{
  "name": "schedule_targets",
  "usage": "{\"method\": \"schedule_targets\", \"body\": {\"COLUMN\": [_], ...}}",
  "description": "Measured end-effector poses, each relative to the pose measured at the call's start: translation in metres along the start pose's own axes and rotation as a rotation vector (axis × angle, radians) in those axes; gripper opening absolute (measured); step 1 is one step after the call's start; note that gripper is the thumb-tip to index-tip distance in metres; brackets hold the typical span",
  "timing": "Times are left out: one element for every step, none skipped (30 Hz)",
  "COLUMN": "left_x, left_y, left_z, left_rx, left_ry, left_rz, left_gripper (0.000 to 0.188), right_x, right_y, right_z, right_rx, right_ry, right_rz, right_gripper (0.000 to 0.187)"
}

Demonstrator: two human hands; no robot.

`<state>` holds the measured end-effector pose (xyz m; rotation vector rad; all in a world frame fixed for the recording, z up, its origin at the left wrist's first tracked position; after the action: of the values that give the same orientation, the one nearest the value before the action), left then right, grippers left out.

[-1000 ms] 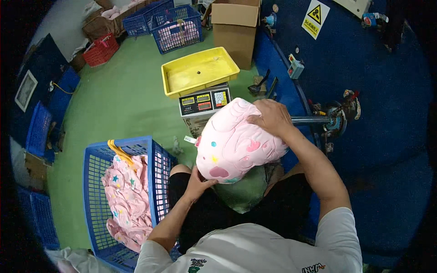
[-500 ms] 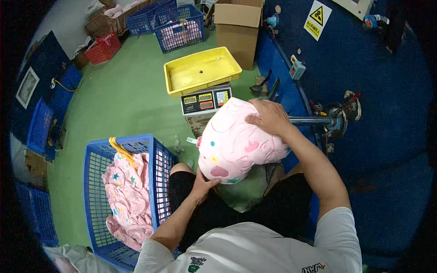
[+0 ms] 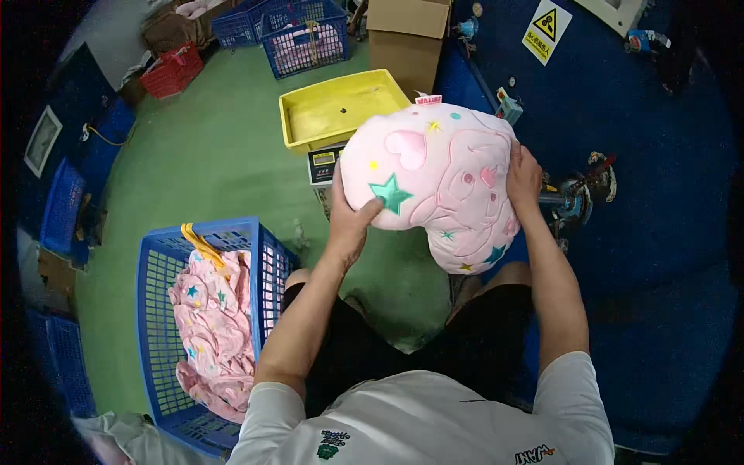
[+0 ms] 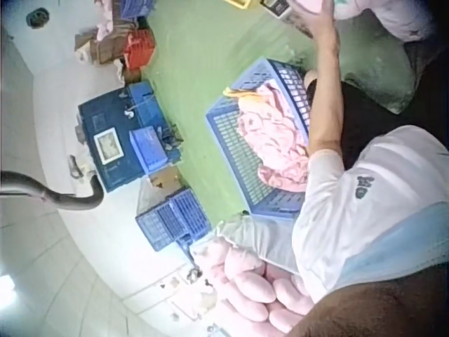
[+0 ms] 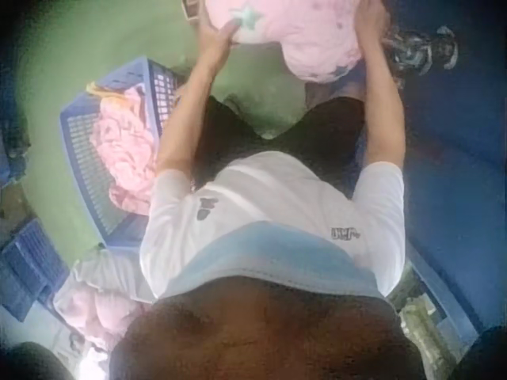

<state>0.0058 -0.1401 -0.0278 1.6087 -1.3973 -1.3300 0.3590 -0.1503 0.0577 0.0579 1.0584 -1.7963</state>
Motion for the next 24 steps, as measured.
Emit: {"method": "schedule_targets", "body": {"left_x": [0.007,0.019,0.029,0.044,0.054,0.051,0.049,0.042,0.030,0.017,0.003,-0.010,-0.021,-0.033,-0.044,-0.053,-0.062,-0.071,-0.079,-0.087,-0.095,-0.102,-0.109,-0.114], "left_y": [-0.013,-0.026,-0.029,-0.038,-0.048,-0.045,-0.046,-0.044,-0.041,-0.034,-0.028,-0.020,-0.012,-0.003,0.006,0.011,0.016,0.021,0.025,0.027,0.029,0.029,0.030,0.030], "left_z": [-0.007,-0.014,-0.029,-0.049,-0.060,-0.061,-0.065,-0.064,-0.061,-0.058,-0.056,-0.056,-0.055,-0.060,-0.067,-0.069,-0.076,-0.082,-0.087,-0.092,-0.095,-0.100,-0.105,-0.110], "left_rx": [0.001,0.073,0.060,0.153,0.224,0.251,0.212,0.170,0.128,0.128,0.006,-0.054,-0.076,-0.137,-0.169,-0.194,-0.200,-0.205,-0.213,-0.223,-0.221,-0.241,-0.262,-0.282], "left_ry": [0.048,0.121,0.055,0.025,0.008,-0.003,-0.010,-0.014,-0.016,-0.011,-0.054,-0.104,-0.094,-0.172,-0.262,-0.255,-0.312,-0.366,-0.419,-0.464,-0.466,-0.487,-0.509,-0.532], "left_rz": [0.188,0.359,0.320,0.389,0.545,0.471,0.490,0.503,0.506,0.473,0.504,0.478,0.494,0.458,0.399,0.427,0.423,0.416,0.409,0.407,0.401,0.395,0.389,0.383], "left_gripper": [0.080,0.075,0.075,0.065,0.055,0.055,0.055,0.055,0.055,0.055,0.054,0.053,0.053,0.053,0.053,0.053,0.056,0.058,0.061,0.064,0.064,0.064,0.064,0.064], "right_x": [0.001,0.003,0.007,0.010,0.014,0.015,0.017,0.017,0.017,0.016,0.015,0.015,0.014,0.014,0.014,0.014,0.015,0.015,0.015,0.015,0.014,0.013,0.013,0.013], "right_y": [-0.002,-0.002,-0.006,-0.009,-0.014,-0.013,-0.015,-0.018,-0.019,-0.021,-0.020,-0.020,-0.019,-0.017,-0.015,-0.012,-0.010,-0.008,-0.006,-0.004,-0.004,-0.003,-0.002,-0.001], "right_z": [-0.001,-0.003,-0.007,-0.014,-0.020,-0.020,-0.021,-0.022,-0.022,-0.022,-0.024,-0.023,-0.022,-0.021,-0.020,-0.021,-0.021,-0.021,-0.021,-0.020,-0.021,-0.020,-0.019,-0.019], "right_rx": [0.005,0.017,0.027,0.077,0.103,0.137,0.107,0.072,0.031,-0.013,-0.013,-0.046,-0.079,-0.110,-0.152,-0.135,-0.132,-0.132,-0.134,-0.136,-0.138,-0.131,-0.125,-0.117], "right_ry": [-0.009,0.019,0.020,-0.001,-0.048,-0.029,-0.025,-0.021,-0.013,0.014,-0.015,0.027,0.072,0.119,0.168,0.167,0.184,0.201,0.216,0.231,0.229,0.249,0.269,0.290], "right_rz": [0.068,0.024,0.056,0.029,0.052,-0.004,-0.024,-0.040,-0.050,-0.031,-0.057,-0.060,-0.061,-0.062,-0.056,-0.066,-0.070,-0.072,-0.074,-0.076,-0.072,-0.077,-0.083,-0.089], "right_gripper": [0.061,0.061,0.061,0.060,0.060,0.060,0.060,0.059,0.058,0.058,0.058,0.056,0.055,0.053,0.052,0.052,0.050,0.048,0.046,0.044,0.044,0.042,0.040,0.038]}}
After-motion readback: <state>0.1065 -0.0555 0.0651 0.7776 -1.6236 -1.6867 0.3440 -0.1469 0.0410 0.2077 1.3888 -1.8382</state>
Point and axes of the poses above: each hand's wrist, its own x-axis away from the middle knuckle, its own z-axis out of the back of the hand, y = z × x, the point moved 5 cm from there along -x, towards the middle knuckle, and after that the axes turned 6 degrees about -x, right-handed, at the moved point
